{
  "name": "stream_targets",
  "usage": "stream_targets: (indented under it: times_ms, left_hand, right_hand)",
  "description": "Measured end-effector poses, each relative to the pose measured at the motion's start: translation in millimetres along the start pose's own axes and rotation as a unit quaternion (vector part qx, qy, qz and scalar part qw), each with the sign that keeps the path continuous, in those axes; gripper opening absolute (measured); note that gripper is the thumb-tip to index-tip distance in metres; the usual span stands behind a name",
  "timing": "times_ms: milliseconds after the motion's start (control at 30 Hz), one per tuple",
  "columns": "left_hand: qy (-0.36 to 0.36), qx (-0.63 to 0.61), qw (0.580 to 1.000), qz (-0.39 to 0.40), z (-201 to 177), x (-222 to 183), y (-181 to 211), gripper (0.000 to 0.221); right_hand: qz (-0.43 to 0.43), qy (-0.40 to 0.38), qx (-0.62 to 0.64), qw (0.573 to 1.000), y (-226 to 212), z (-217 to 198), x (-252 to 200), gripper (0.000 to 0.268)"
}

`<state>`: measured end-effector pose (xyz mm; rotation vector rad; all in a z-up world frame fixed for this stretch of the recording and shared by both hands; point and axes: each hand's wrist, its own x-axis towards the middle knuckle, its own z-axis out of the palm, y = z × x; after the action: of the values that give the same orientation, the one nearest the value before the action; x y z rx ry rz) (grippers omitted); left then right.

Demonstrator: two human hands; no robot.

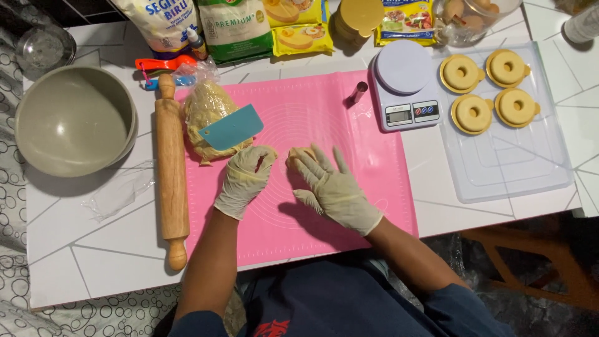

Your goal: Dividing a mass of dough into smaller portions and rolling them into individual balls on a silicone mat.

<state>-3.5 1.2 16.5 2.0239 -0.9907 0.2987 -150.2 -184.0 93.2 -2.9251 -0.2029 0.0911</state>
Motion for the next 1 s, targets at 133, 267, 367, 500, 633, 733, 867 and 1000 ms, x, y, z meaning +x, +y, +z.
stream_targets:
  times_ms: [133, 267, 367, 500, 633, 733, 867, 1000]
  left_hand:
    - [0.001, 0.000, 1.000, -0.002, 7.3, -6.6, -16.2, 0.013]
    - [-0.002, -0.005, 1.000, 0.002, 0.0, 0.8, -5.9, 0.011]
    - [-0.004, -0.016, 1.000, -0.009, -1.3, 0.9, -2.2, 0.008]
    - [-0.005, -0.010, 1.000, -0.007, -0.1, 0.6, -2.4, 0.007]
    - [-0.010, -0.015, 1.000, -0.015, 0.0, 1.7, -4.3, 0.006]
    - [-0.004, -0.008, 1.000, -0.015, -1.1, -0.1, -6.5, 0.007]
    - [0.010, -0.010, 1.000, 0.008, 1.0, -0.3, -9.3, 0.008]
    - [0.012, -0.020, 1.000, -0.001, -3.1, 0.4, -3.7, 0.006]
  right_hand:
    - [0.047, -0.031, -0.012, 0.998, -7.6, 3.4, -3.2, 0.070]
    - [0.063, -0.069, 0.020, 0.995, 9.7, 5.5, -0.2, 0.066]
    - [0.074, -0.041, -0.013, 0.996, 17.0, 24.1, 4.3, 0.066]
    - [0.115, -0.088, 0.090, 0.985, 46.8, 53.8, 16.7, 0.061]
    - [0.106, -0.060, 0.178, 0.976, 79.9, 83.7, 20.8, 0.055]
    - [0.106, -0.037, 0.099, 0.989, 43.5, 38.1, 13.5, 0.057]
    - [0.090, -0.029, 0.017, 0.995, 32.4, 33.9, 9.3, 0.064]
    - [0.079, -0.012, -0.021, 0.997, 12.1, 5.7, -7.3, 0.059]
